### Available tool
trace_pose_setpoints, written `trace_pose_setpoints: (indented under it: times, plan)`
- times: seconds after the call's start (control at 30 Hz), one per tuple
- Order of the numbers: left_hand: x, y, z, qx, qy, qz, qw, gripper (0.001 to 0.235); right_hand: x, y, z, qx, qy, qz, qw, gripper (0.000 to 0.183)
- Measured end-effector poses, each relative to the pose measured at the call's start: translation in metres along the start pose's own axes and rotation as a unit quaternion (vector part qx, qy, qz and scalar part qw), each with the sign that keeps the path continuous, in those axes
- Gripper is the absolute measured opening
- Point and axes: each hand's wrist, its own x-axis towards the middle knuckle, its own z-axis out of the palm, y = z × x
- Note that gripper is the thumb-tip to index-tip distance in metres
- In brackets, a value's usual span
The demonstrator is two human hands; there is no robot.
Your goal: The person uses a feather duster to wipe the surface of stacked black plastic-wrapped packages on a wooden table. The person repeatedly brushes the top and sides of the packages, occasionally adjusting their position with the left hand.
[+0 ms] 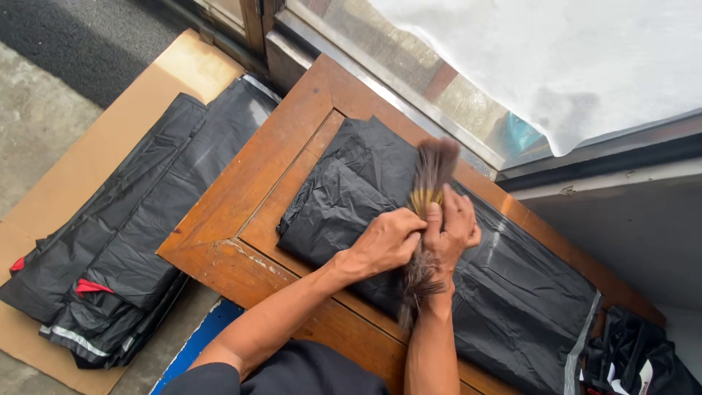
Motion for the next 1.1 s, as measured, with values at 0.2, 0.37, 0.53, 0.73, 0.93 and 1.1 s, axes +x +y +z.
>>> trace_pose_setpoints:
  times: [0.2, 0.37, 0.53, 0.73, 0.93, 1.1]
  plan:
    - [0.034, 0.018, 0.042, 0.092, 0.021, 0.111, 0.989, 0.022, -0.026, 0.054, -0.016, -0.093, -0.100, 0.132, 0.982, 0.036]
    - [0.054, -0.002, 0.084, 0.209, 0.100, 0.102, 0.967, 0.036, -0.036, 0.061, -0.021, -0.141, -0.075, 0.120, 0.980, 0.038]
    - [0.053, -0.031, 0.091, 0.208, 0.121, 0.047, 0.970, 0.058, -0.037, 0.057, -0.005, -0.184, -0.056, 0.092, 0.977, 0.041]
    - [0.060, -0.032, 0.054, 0.215, 0.133, 0.050, 0.966, 0.062, -0.041, 0.049, 0.008, -0.244, -0.029, 0.066, 0.967, 0.049]
    - [0.087, -0.070, 0.004, 0.311, 0.164, 0.016, 0.936, 0.072, -0.036, 0.040, 0.005, -0.217, -0.045, 0.063, 0.973, 0.059]
    - [0.090, -0.073, -0.028, 0.349, 0.188, 0.051, 0.917, 0.072, -0.033, 0.037, 0.008, -0.221, -0.051, 0.041, 0.973, 0.060]
